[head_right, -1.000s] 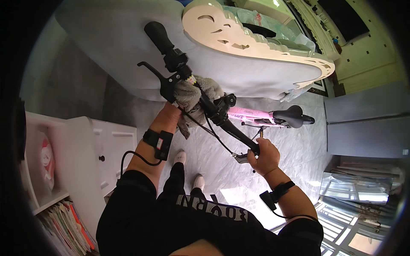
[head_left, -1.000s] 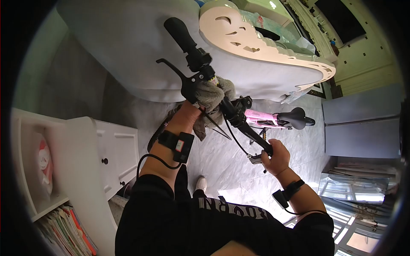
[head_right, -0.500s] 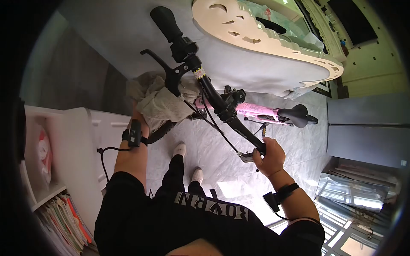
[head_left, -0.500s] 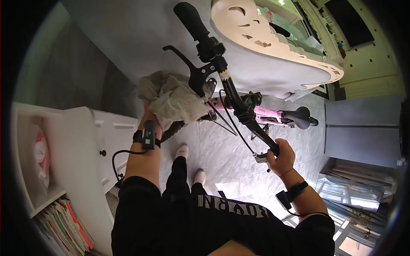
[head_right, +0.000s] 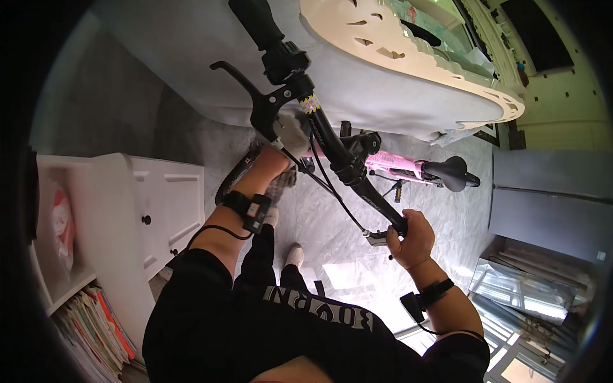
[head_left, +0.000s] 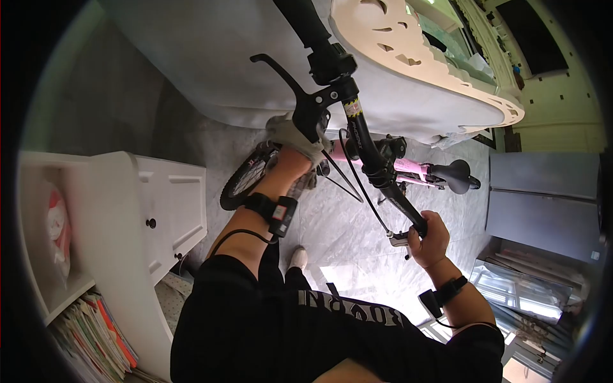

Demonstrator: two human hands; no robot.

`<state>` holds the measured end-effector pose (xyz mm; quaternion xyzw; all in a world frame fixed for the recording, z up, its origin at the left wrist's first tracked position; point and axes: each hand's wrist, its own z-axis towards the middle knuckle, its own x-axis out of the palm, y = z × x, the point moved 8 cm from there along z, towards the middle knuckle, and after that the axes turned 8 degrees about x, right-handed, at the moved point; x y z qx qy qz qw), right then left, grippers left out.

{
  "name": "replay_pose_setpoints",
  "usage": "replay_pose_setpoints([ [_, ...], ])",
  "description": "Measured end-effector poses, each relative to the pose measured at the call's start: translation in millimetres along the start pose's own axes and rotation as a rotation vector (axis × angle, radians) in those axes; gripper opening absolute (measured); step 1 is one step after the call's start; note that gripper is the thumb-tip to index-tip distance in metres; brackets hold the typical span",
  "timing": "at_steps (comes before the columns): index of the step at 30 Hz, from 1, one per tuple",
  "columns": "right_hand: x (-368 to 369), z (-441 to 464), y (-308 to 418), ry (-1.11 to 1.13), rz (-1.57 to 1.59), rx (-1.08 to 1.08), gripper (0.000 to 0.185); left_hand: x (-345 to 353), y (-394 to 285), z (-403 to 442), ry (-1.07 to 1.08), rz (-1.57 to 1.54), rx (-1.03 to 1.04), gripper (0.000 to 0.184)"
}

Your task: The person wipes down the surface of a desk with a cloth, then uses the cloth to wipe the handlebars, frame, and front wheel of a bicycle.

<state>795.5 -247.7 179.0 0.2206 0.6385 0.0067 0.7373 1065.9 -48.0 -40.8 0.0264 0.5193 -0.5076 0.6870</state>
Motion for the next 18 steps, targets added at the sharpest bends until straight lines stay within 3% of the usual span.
replay_pose_setpoints([
  [3,0,0,0,-0.002,0.004,-0.003,0.037,-13,-33,3,-0.18,-0.1,0.095,0.031],
  [6,1,0,-2,0.001,0.004,0.005,0.037,-10,-24,20,0.042,-0.353,0.063,0.034],
  [8,1,-1,-3,0.001,0.007,0.007,0.037,11,-11,31,0.093,-0.331,0.064,0.033],
  [11,0,0,-1,-0.009,-0.013,-0.007,0.037,-16,1,57,-0.213,-0.308,0.162,0.029],
  [14,0,-1,-1,-0.014,-0.03,-0.02,0.04,-66,13,71,-0.299,-0.581,0.002,0.025],
  [18,1,-1,-4,-0.002,-0.034,-0.015,0.039,-94,59,45,-0.253,-0.592,-0.193,0.022],
])
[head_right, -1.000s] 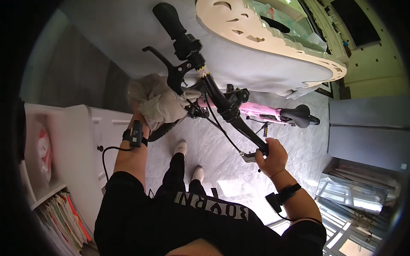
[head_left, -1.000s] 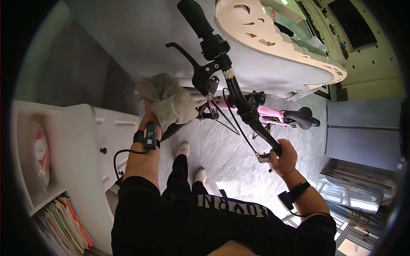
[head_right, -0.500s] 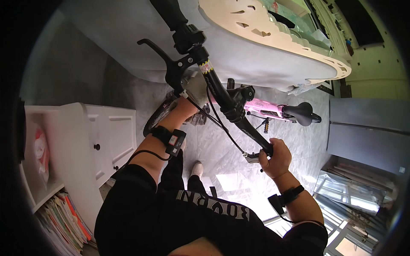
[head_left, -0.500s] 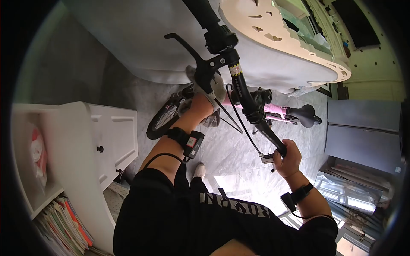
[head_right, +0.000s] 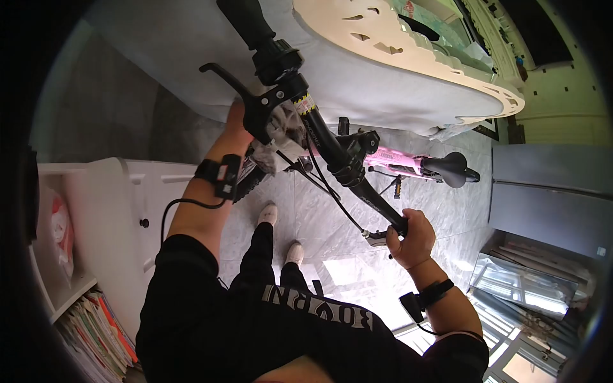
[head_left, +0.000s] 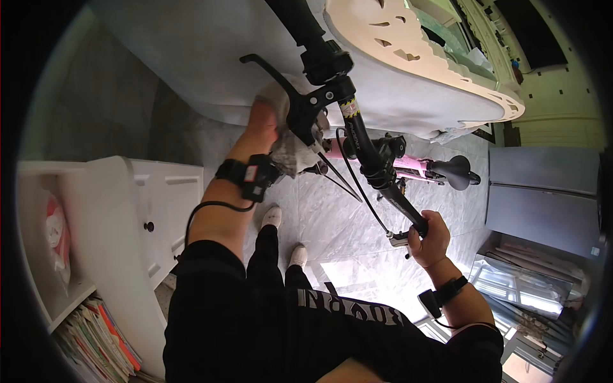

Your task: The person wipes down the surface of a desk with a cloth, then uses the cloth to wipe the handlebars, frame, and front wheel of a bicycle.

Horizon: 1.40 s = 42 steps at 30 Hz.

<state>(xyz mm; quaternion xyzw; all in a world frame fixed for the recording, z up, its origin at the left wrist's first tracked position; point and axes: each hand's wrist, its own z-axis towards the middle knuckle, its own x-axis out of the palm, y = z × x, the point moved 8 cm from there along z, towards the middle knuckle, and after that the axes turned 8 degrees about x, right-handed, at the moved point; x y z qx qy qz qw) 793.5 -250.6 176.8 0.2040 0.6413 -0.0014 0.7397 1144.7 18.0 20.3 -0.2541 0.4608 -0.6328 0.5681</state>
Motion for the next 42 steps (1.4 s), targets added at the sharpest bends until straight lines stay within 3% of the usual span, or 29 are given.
replay_pose_setpoints([
  [6,0,3,3,-0.003,0.027,0.007,0.037,-1,51,-55,0.32,0.533,-0.107,0.02],
  [9,-1,2,3,0.002,0.039,0.008,0.036,55,74,-80,0.505,0.817,0.004,0.019],
  [12,-1,2,5,0.006,0.046,0.016,0.035,127,94,-88,0.544,0.964,0.114,0.019],
  [23,0,1,3,0.015,0.028,0.02,0.035,136,37,-24,0.539,0.412,-0.019,0.02],
  [42,1,2,5,0.014,0.059,0.021,0.034,166,22,5,0.57,0.223,-0.077,0.022],
])
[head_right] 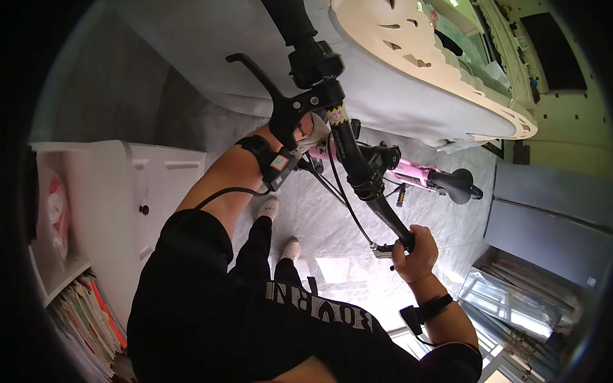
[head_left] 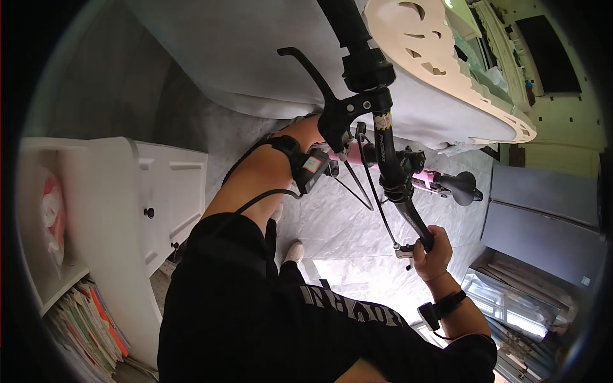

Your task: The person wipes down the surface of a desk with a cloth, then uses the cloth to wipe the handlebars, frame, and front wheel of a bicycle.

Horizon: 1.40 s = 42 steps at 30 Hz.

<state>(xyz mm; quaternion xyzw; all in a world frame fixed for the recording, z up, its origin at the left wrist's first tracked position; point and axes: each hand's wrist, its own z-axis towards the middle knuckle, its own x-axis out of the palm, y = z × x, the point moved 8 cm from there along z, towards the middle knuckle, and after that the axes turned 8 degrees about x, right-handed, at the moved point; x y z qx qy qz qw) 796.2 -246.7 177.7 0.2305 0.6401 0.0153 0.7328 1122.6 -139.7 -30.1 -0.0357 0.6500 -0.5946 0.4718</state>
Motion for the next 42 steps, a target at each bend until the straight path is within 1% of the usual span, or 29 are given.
replay_pose_setpoints([
  [7,0,-1,0,-0.013,-0.017,-0.013,0.033,-3,-5,-4,0.014,-0.06,0.016,0.023],
  [11,-2,1,5,-0.018,-0.015,-0.024,0.033,-19,26,-53,0.13,-0.177,-0.003,0.023],
  [13,-2,1,4,-0.02,-0.019,-0.021,0.033,-20,29,-70,0.15,-0.197,-0.014,0.023],
  [14,-2,1,4,-0.017,-0.022,-0.02,0.033,-17,28,-65,0.153,-0.197,-0.006,0.024],
  [18,0,0,2,-0.022,-0.004,-0.015,0.034,-2,2,-28,0.068,-0.131,0.01,0.024],
  [22,0,-1,0,0.001,-0.01,0.011,0.034,2,-10,-18,0.021,-0.121,0.002,0.025],
  [26,1,-1,-2,-0.007,-0.006,0.006,0.034,-3,-5,-24,0.017,-0.148,0.004,0.025],
  [31,1,0,-2,0.006,-0.009,0.016,0.035,-12,17,-65,0.095,-0.227,-0.014,0.026],
  [33,1,0,-2,0.007,-0.011,0.021,0.034,-7,9,-60,0.076,-0.217,0.0,0.026],
  [38,1,0,-4,0.003,0.014,0.037,0.035,-4,-14,-15,-0.064,-0.147,0.009,0.027],
  [40,0,1,-1,-0.01,-0.007,0.026,0.035,-10,-10,-20,-0.096,-0.156,0.009,0.027],
  [42,0,-1,-1,-0.008,-0.018,0.033,0.035,-17,3,-46,-0.105,-0.195,0.006,0.028],
])
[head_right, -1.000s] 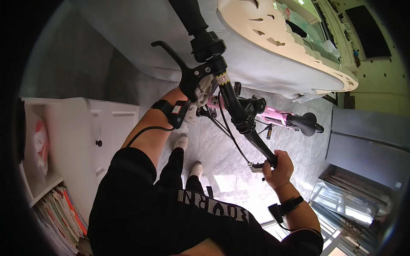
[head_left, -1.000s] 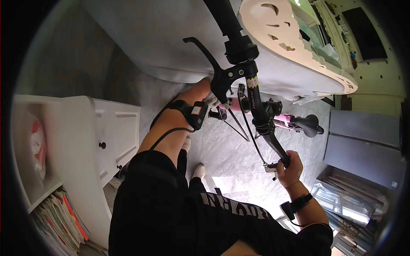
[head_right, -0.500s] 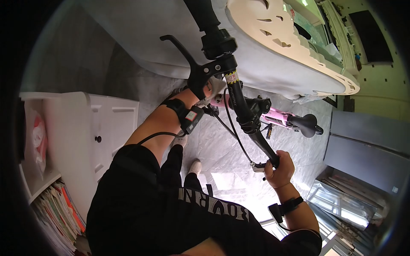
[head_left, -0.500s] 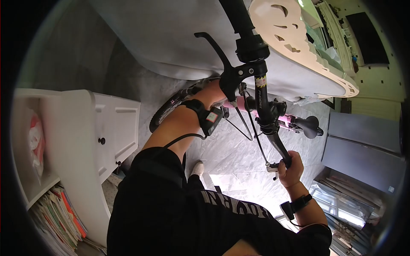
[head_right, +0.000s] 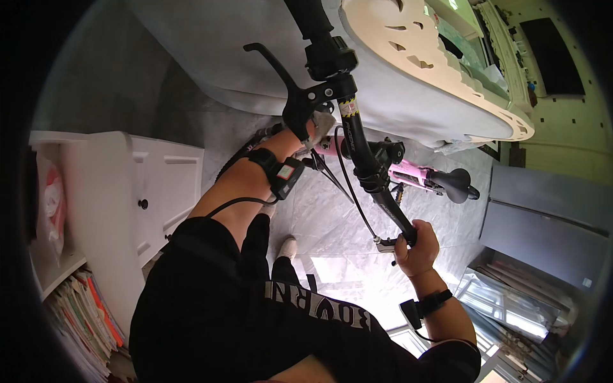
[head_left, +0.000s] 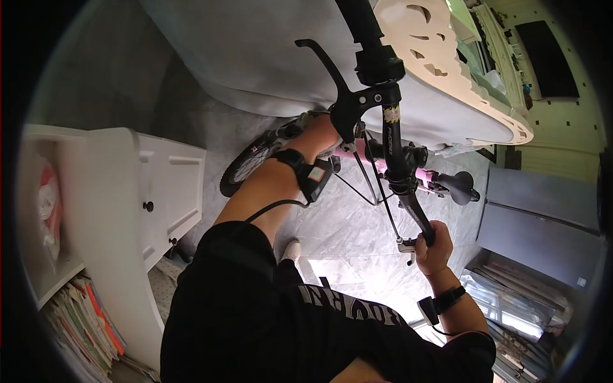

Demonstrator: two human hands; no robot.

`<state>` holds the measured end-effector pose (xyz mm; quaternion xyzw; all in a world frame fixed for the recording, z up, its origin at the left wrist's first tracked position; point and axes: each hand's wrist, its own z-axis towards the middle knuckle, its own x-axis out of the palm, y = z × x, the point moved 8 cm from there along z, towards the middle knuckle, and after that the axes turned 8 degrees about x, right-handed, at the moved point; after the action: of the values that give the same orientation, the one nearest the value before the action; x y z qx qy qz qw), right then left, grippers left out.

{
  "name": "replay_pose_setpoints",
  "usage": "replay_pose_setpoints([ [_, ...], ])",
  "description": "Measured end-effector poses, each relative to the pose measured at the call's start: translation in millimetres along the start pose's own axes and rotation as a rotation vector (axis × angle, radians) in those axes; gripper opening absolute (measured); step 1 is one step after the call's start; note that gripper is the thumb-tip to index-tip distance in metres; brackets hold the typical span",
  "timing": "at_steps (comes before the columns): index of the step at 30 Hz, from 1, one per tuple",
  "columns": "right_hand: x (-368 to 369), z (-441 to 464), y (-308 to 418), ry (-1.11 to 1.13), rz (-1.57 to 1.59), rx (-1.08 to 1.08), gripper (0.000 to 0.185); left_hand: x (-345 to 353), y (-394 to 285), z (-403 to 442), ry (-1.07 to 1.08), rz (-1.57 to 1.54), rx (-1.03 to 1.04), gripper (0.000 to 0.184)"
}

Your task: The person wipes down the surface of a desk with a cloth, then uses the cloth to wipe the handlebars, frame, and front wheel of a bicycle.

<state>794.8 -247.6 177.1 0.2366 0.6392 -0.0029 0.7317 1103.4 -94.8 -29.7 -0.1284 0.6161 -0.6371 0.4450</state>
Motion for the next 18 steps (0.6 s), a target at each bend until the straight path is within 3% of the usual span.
replay_pose_setpoints([
  [8,-1,1,1,-0.004,0.012,-0.02,0.034,-16,-13,-91,-0.034,-0.189,-0.021,0.029],
  [12,-1,1,1,-0.012,-0.008,-0.061,0.034,-6,-17,-87,-0.048,-0.34,0.029,0.029],
  [14,0,1,2,-0.015,-0.001,-0.054,0.034,26,35,-57,-0.106,-0.568,0.017,0.028],
  [18,0,1,0,-0.002,0.007,-0.006,0.034,35,46,-49,-0.127,-0.706,-0.012,0.025],
])
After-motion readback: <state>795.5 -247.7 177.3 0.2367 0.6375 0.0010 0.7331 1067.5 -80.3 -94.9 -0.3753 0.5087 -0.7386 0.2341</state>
